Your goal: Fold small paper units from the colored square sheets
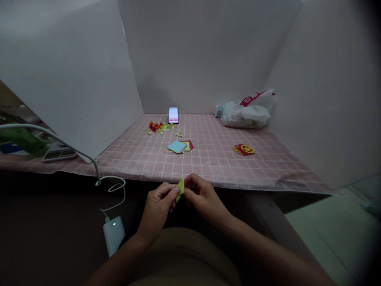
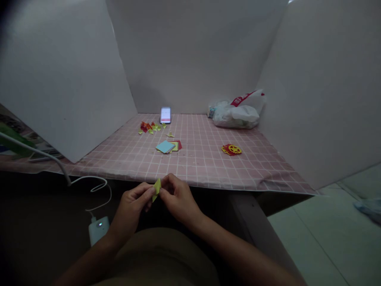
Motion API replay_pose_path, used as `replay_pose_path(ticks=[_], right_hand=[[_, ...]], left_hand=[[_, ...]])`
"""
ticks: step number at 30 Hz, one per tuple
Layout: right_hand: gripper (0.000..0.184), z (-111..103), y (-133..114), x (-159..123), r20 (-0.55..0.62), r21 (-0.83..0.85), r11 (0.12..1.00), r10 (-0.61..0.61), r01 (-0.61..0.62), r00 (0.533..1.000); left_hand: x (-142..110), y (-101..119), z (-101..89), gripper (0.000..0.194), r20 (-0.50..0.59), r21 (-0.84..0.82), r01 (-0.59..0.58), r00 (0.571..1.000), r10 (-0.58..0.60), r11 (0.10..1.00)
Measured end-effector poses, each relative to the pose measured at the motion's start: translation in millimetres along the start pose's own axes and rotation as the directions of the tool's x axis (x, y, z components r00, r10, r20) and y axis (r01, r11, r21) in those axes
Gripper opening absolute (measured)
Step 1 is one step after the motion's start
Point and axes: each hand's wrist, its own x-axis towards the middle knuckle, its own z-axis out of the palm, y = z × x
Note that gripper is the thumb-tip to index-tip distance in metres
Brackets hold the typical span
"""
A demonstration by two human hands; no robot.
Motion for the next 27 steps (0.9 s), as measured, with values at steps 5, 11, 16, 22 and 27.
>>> replay_pose_path(ticks=[5, 11, 16, 22, 27], right_hand=[[0.010, 3.7, 4.2, -0.2, -0.015, 0.016, 1.000, -0.006, 0.006, 1.000], [0.016, 4.9, 3.6, -0.8, 0.029, 0.144, 0.988, 0.048, -0.052, 0.998], [0.018, 3.8, 3.3, -1.3, 0.019, 0.141, 0.989, 0.051, -0.053, 0.999], [0.016, 5.3, 7.0, -1.7, -0.092, -0.057, 0.998, -0.042, 0.037, 0.995], [0.019, 5.6, 5.9, -1.8, -0.022, 0.087, 0.995, 0.046, -0.044, 0.999]], left_hand=[[0.0, -0.3, -0.3, 0.022, 0.027, 0.030, -0.021, 0.999, 0.020, 0.999], [2.8, -2.0, 0.8, 0.023, -0.015, 0.011, 0.026, 1.000, -0.026, 1.000], [0.9, -2.3, 0.8, 0.026, 0.001, 0.065, 0.005, 1.000, -0.005, 0.998], [-0.1, -2.3, 3.2, 0.024, 0.031, 0.091, -0.048, 0.998, 0.045, 0.995], [3.4, -3.5, -0.6, 0.022, 0.022, 0.077, -0.020, 1.000, 0.018, 0.997]])
